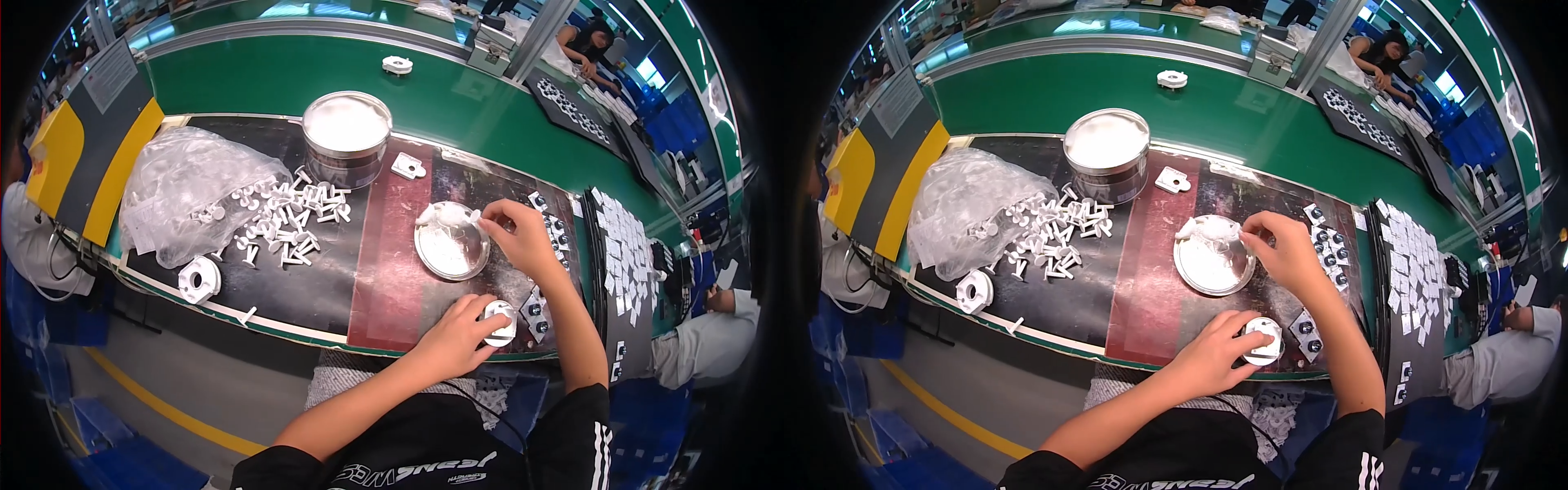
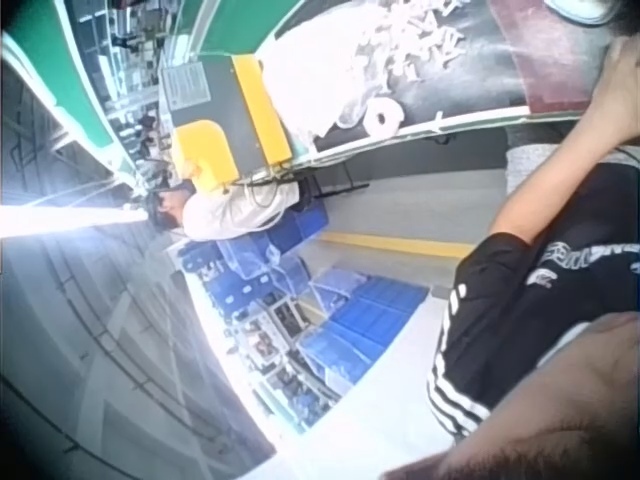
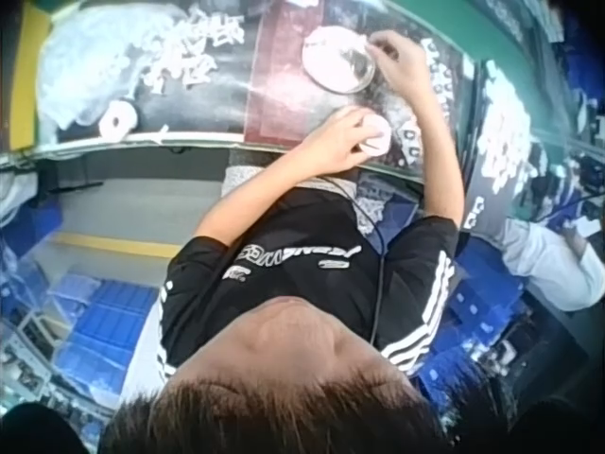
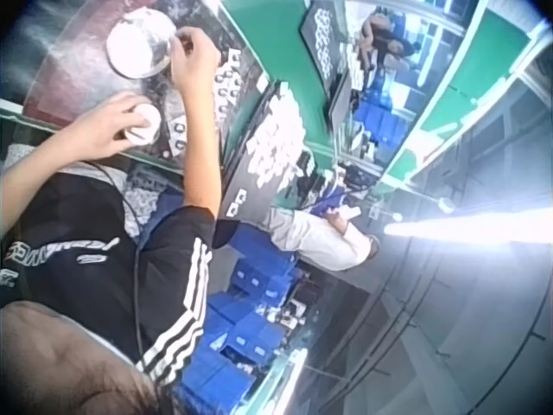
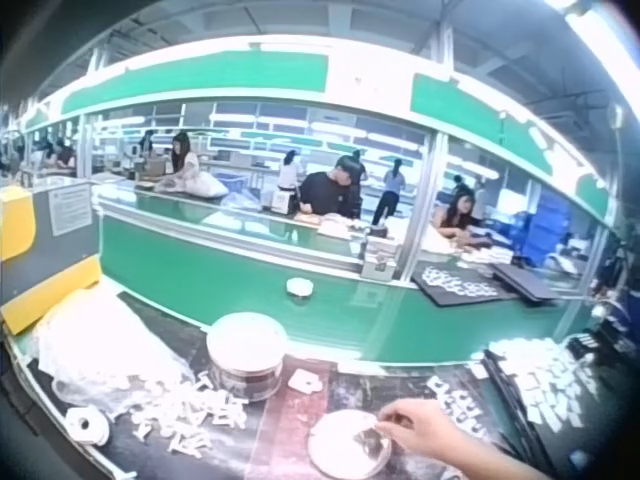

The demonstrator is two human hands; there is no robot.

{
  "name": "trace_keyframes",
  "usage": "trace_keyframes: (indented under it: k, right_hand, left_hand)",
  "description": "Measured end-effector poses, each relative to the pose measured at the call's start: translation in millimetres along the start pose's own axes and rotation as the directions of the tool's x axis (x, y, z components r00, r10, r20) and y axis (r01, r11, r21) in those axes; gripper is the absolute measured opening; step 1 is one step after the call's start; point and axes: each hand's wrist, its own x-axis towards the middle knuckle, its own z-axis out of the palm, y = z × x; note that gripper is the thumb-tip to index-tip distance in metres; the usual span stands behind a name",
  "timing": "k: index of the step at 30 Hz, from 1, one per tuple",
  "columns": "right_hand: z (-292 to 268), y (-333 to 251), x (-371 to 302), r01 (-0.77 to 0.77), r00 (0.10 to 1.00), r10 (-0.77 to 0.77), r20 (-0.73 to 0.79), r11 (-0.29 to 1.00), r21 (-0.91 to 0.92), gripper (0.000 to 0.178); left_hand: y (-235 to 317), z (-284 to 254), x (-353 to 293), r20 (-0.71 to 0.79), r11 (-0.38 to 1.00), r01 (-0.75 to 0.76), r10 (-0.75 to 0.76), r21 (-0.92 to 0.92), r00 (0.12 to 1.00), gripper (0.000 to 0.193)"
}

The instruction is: Assembling various small plastic and metal components for light fixtures at a factory workstation.

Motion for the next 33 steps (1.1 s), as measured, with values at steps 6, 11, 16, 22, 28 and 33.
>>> trace_keyframes:
  k: [6, 11, 16, 22, 28, 33]
  right_hand:
    - [-5.8, -9.7, -39.6, -0.152, 0.988, 0.111, 0.104, 0.742, 0.653, 0.045]
    - [-5.1, -10.6, -74.2, -0.277, 0.957, 0.207, 0.203, 0.439, 0.855, 0.033]
    - [0.6, 3.9, -103.4, -0.284, 0.937, 0.294, 0.187, 0.332, 0.899, 0.033]
    - [4.4, 16.1, -118.1, -0.249, 0.940, 0.314, 0.134, 0.360, 0.899, 0.032]
    - [17.5, 20.1, -123.5, -0.135, 0.949, 0.307, -0.075, 0.606, 0.784, 0.025]
    - [15.9, 21.7, -129.5, -0.145, 0.949, 0.295, -0.110, 0.719, 0.680, 0.023]
  left_hand:
    - [-0.3, 0.2, 0.3, -0.009, 0.999, 0.001, 0.000, 0.042, 1.000, 0.044]
    - [0.5, 0.3, 0.9, 0.004, 0.999, 0.001, -0.002, 0.038, 1.000, 0.044]
    - [3.7, -1.2, 3.0, 0.003, 0.999, 0.010, -0.010, 0.040, 1.000, 0.044]
    - [4.6, -1.9, 2.4, 0.042, 0.999, 0.024, -0.025, 0.034, 0.999, 0.042]
    - [6.1, -2.1, 2.8, 0.039, 0.998, 0.009, -0.011, 0.058, 0.999, 0.044]
    - [6.5, -2.5, 3.3, 0.043, 0.999, 0.015, -0.017, 0.050, 0.999, 0.045]
